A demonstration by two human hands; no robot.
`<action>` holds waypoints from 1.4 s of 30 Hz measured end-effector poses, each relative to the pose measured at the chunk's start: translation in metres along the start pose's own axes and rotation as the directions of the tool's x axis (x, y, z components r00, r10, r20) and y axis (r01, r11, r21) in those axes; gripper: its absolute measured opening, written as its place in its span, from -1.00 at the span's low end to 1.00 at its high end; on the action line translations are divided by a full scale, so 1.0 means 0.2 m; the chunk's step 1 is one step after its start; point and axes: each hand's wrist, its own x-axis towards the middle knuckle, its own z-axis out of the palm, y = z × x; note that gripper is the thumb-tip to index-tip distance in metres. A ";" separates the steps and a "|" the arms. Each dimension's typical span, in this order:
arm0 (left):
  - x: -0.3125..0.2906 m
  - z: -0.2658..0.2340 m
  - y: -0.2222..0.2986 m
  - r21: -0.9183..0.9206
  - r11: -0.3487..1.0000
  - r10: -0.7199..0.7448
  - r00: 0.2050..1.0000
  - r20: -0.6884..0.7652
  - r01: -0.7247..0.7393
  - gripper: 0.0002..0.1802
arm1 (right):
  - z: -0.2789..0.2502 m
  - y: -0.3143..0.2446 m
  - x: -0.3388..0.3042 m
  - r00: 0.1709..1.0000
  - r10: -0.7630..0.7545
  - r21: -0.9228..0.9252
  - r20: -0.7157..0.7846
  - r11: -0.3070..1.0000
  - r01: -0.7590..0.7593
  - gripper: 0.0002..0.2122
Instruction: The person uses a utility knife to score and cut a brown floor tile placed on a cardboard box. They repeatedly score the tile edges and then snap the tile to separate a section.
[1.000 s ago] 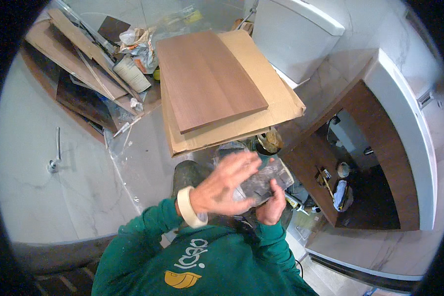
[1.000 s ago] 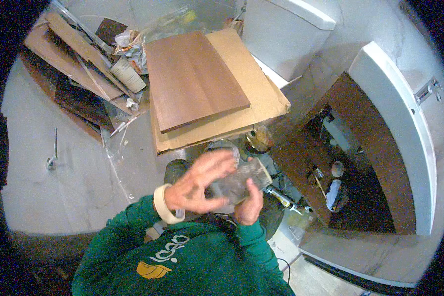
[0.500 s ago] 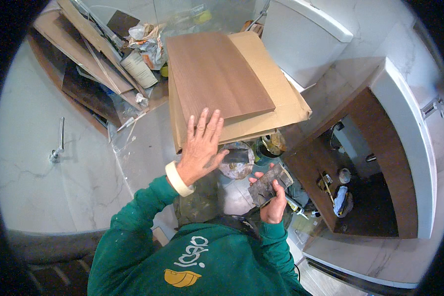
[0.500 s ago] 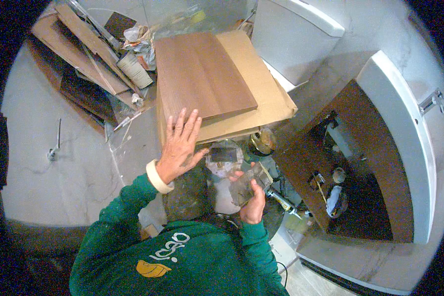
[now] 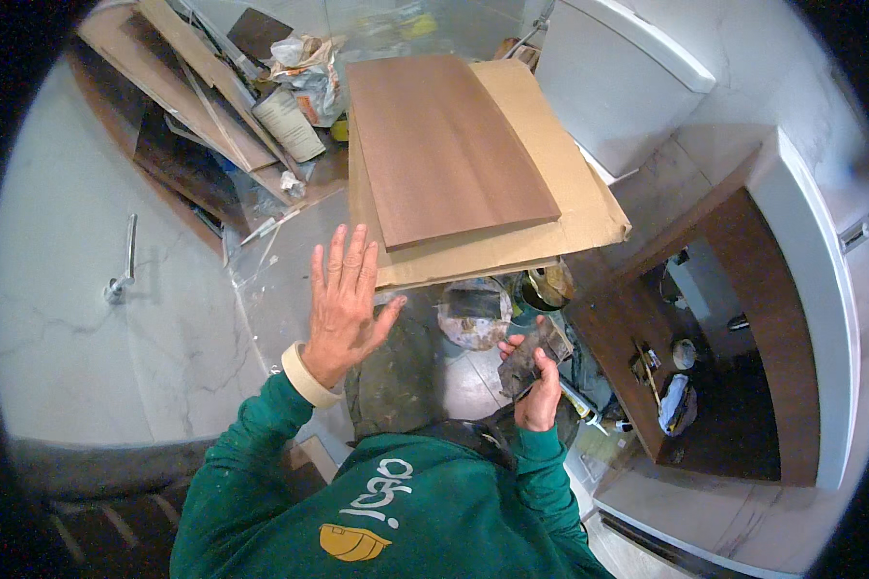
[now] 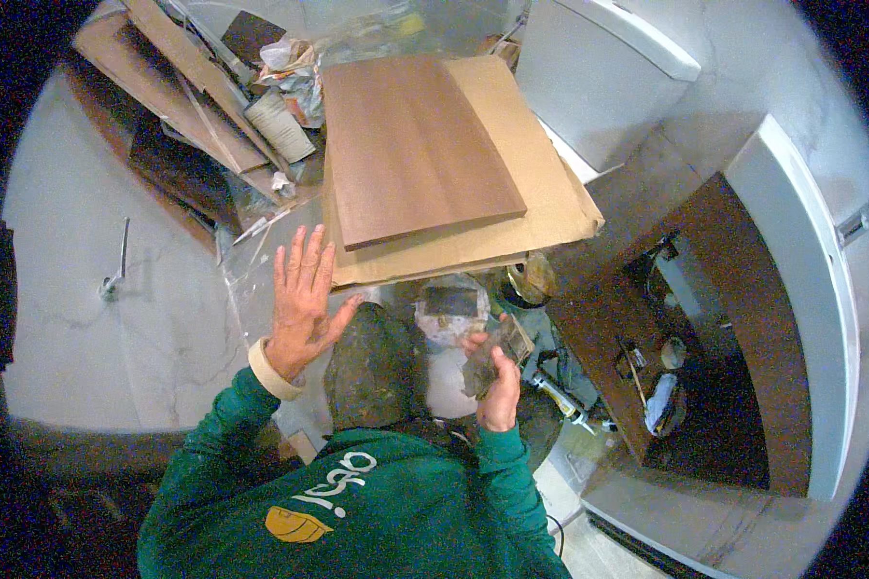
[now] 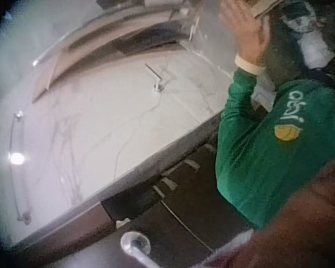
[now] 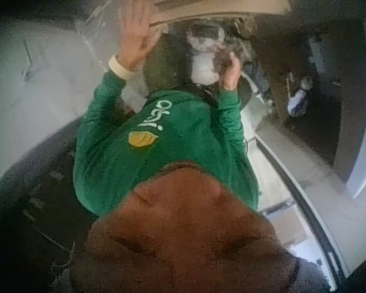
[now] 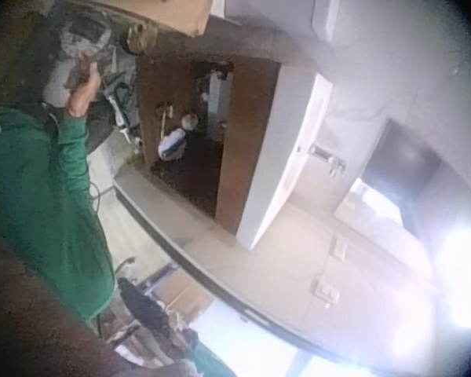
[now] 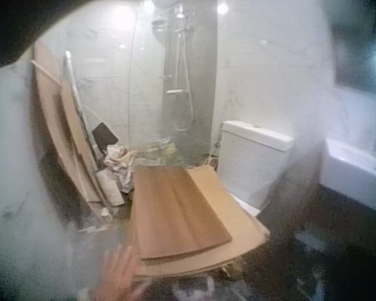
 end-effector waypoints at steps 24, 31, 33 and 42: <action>-0.01 0.04 -0.05 -0.126 0.992 -0.044 0.994 -0.104 0.030 -0.16 | 0.34 -0.19 0.33 0.662 -0.405 -0.745 0.630 -0.076 0.663 -0.25; 0.04 0.04 -0.04 -0.629 0.769 -0.192 0.980 -0.052 0.117 -0.27 | 0.48 -0.13 0.52 0.524 -0.302 -0.604 0.797 -0.362 0.710 -0.10; 0.05 0.06 -0.02 -0.635 0.759 -0.222 0.974 -0.043 0.145 -0.27 | 0.49 -0.12 0.54 0.492 -0.284 -0.568 0.823 -0.397 0.721 -0.10; 0.01 0.13 -0.03 -0.686 0.704 -0.266 0.964 -0.016 0.183 -0.26 | 0.48 -0.13 0.57 0.444 -0.316 -0.544 0.839 -0.517 0.661 -0.15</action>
